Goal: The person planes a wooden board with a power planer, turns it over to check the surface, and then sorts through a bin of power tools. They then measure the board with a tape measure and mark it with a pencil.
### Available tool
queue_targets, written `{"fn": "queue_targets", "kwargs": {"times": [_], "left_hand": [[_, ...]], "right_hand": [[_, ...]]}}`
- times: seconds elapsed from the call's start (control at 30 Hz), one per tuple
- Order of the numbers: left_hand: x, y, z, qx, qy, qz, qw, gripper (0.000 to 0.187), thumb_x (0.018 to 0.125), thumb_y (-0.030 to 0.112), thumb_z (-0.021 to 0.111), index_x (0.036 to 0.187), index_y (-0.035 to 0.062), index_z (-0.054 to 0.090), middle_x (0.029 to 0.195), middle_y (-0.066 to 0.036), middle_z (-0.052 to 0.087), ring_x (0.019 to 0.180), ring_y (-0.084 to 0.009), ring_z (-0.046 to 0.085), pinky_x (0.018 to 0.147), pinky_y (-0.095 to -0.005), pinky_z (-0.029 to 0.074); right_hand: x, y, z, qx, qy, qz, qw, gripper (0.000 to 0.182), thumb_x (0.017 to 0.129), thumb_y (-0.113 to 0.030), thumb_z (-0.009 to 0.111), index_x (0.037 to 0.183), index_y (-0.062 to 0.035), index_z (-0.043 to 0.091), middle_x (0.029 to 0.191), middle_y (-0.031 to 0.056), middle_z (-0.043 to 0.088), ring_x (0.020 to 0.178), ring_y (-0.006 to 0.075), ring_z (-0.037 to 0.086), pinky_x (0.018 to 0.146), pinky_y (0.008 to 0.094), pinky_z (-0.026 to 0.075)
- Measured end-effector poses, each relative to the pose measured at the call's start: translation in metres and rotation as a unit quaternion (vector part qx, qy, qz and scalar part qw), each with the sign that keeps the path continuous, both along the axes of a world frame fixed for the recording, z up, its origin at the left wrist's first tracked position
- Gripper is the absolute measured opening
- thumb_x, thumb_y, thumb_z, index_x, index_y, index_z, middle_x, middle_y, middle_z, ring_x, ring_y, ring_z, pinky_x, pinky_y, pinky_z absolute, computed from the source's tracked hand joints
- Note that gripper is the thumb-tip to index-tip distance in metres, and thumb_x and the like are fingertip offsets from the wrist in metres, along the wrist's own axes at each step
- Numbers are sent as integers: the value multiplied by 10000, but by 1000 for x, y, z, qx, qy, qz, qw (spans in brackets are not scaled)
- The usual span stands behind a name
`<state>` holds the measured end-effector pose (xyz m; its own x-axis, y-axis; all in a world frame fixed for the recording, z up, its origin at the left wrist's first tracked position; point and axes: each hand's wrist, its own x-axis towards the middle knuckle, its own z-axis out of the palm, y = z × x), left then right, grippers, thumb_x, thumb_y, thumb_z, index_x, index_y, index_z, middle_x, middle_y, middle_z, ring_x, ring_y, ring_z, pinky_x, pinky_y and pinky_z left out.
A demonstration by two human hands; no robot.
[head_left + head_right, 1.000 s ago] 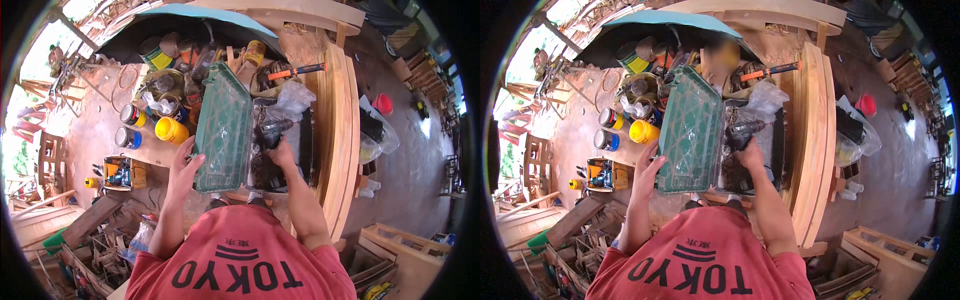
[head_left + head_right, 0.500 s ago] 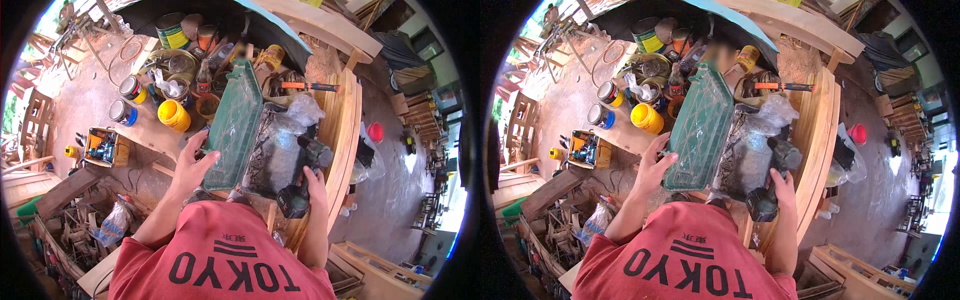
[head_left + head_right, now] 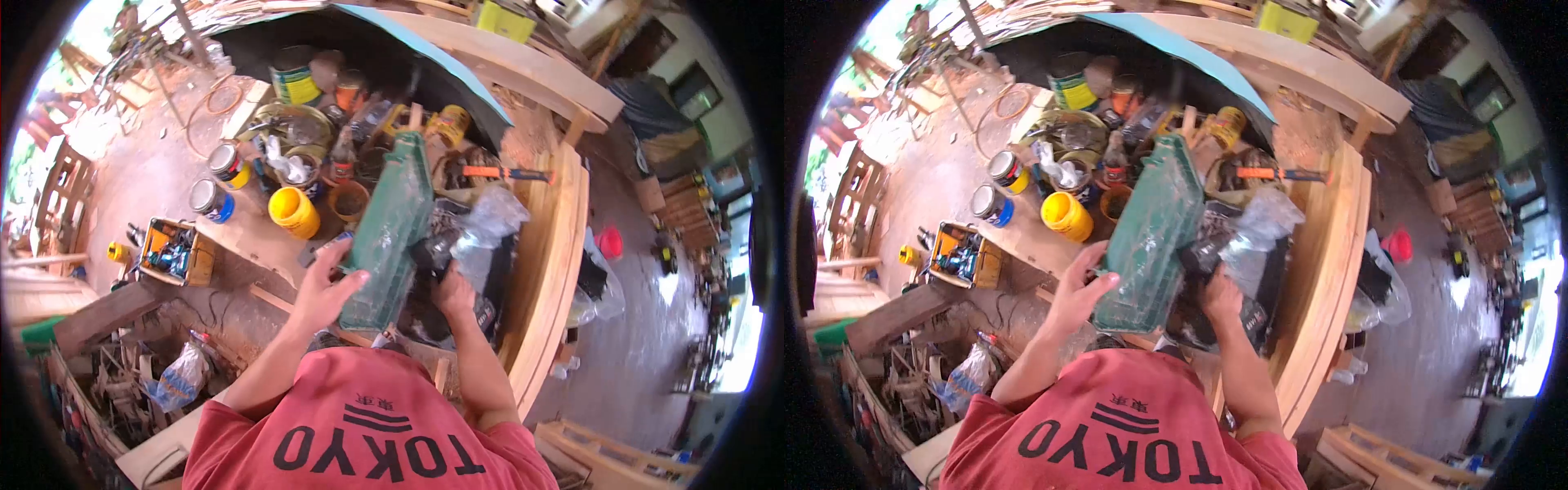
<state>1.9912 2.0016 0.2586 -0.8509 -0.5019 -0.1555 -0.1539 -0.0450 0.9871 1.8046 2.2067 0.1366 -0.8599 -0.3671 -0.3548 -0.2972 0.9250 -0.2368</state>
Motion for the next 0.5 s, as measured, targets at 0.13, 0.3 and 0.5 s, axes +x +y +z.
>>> {"fn": "queue_targets", "kwargs": {"times": [0.13,0.3,0.5], "left_hand": [[-1,8,-2,-9,19,-24,1000,749,869,228,748,1468,-34,383,1415,-169,502,1294,-231,486,1072,-351,396],[-5,50,0,-65,105,-150,981,911,891,302,730,1566,22,186,1597,-214,255,1463,-308,298,1170,-407,304],[-1,61,31,-71,-31,-412,908,770,915,404,675,1532,97,331,1477,-227,450,1348,-375,464,1081,-406,430]], "right_hand": [[-7,7,5,1,-17,22,1000,716,829,-463,709,1335,-15,474,1099,267,679,1044,450,644,885,514,514],[-19,26,10,-252,-39,8,967,658,893,-459,670,1335,6,525,1116,197,700,1012,336,679,885,449,518],[-49,96,83,-646,-235,-282,669,487,1002,-398,545,1323,-33,574,1258,136,635,1109,247,602,970,393,440]]}}
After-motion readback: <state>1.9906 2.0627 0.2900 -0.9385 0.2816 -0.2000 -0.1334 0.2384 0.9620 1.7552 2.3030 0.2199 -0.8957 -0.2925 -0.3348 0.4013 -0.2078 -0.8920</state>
